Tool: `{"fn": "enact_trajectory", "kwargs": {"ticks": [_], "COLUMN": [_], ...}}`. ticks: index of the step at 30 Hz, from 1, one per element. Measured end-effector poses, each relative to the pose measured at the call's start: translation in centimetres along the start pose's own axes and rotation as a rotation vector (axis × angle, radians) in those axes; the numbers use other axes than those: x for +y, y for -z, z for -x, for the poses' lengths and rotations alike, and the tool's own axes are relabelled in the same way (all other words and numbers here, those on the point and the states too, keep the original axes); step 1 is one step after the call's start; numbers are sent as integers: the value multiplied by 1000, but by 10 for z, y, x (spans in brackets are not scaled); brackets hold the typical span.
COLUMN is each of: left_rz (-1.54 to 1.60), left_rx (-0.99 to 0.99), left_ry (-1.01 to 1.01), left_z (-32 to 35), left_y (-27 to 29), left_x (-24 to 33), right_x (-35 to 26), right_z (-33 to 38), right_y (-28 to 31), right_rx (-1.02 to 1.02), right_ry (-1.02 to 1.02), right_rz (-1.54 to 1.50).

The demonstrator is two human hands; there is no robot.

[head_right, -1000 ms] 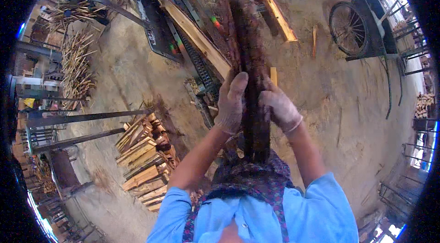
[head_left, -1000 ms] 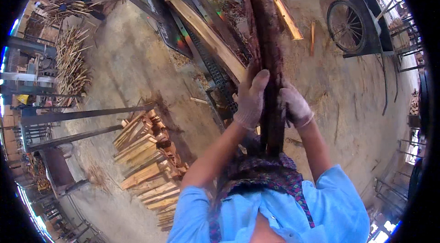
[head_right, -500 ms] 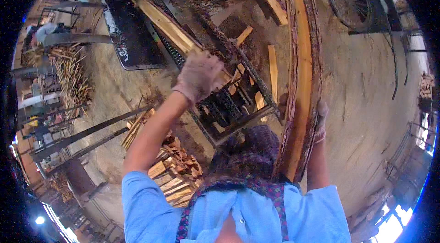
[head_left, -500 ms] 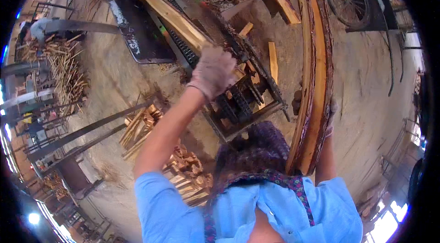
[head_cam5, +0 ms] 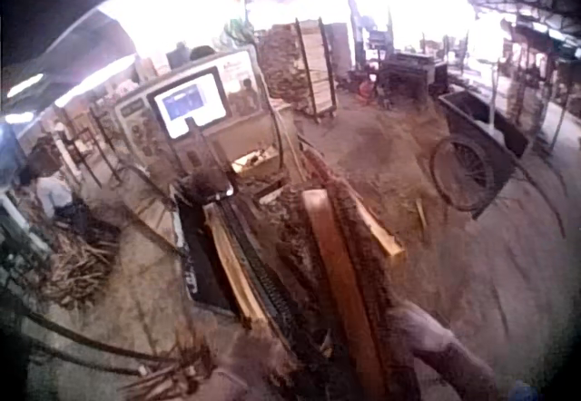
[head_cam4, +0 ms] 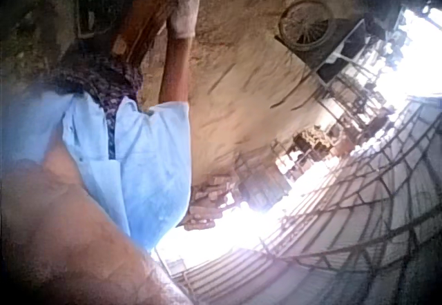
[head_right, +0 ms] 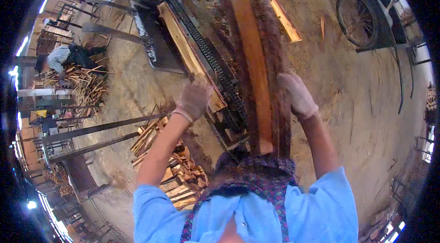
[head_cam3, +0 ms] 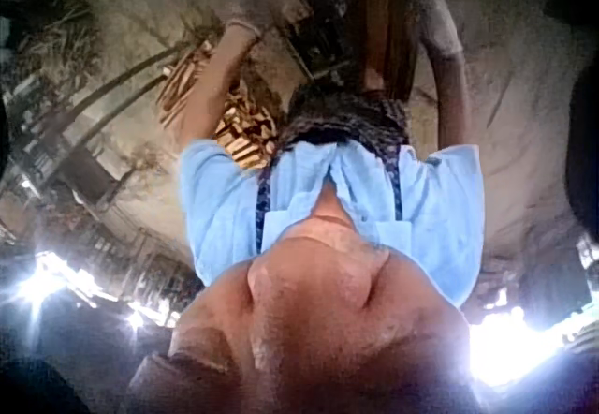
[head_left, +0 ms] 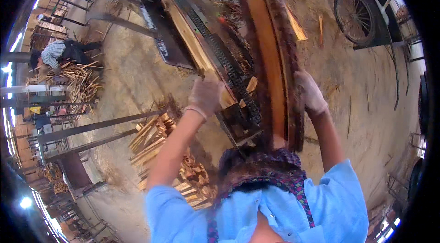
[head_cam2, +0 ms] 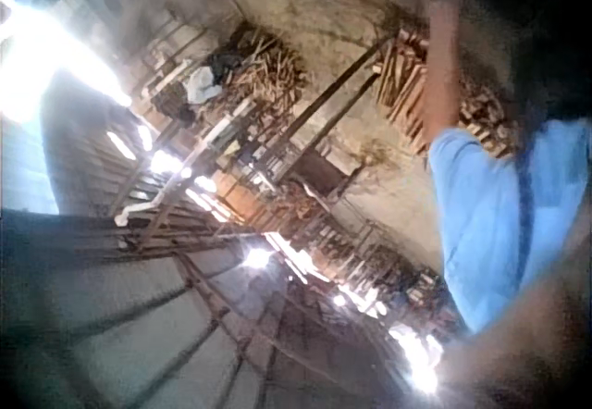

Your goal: The person repeatedly picks up wooden planks from a pile, feeds them into a planer machine to smooth the surface, and then stacks the processed planks onto a growing pile. The task involves continuous handling of wood pieces and operation of the machinery.

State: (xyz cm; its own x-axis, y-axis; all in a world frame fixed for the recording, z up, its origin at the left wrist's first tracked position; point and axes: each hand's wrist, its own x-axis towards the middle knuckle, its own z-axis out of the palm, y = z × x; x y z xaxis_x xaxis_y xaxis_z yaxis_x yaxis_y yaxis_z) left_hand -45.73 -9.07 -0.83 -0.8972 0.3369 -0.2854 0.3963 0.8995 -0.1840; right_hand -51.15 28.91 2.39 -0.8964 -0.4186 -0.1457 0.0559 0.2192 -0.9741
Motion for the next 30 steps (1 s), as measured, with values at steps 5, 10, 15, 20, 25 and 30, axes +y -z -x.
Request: {"fn": "enact_trajectory", "kwargs": {"ticks": [5, 10, 15, 20, 25, 30], "left_rz": [571, 1023, 1156, 1229, 1571, 1708], "left_rx": [406, 671, 654, 588, 571, 541], "left_ry": [244, 723, 737, 879, 1035, 1107], "left_z": [34, 79, 125, 183, 201, 190], "left_y": [-8, 24, 18, 11, -40, -28], "left_x": [25, 73, 97, 117, 151, 148], "right_x": [-32, -56, -83, -87, -67, -91], "right_z": [-88, -211, -278, -302, -349, -321], "right_y": [-89, -165, -234, -265, -262, -266], "right_rx": [-37, -288, -90, -113, -235, -193], "right_ry": [-56, -330, -176, -46, 25, 49], "right_rz": [-397, -134, 757, 986, 1097, 1059]}}
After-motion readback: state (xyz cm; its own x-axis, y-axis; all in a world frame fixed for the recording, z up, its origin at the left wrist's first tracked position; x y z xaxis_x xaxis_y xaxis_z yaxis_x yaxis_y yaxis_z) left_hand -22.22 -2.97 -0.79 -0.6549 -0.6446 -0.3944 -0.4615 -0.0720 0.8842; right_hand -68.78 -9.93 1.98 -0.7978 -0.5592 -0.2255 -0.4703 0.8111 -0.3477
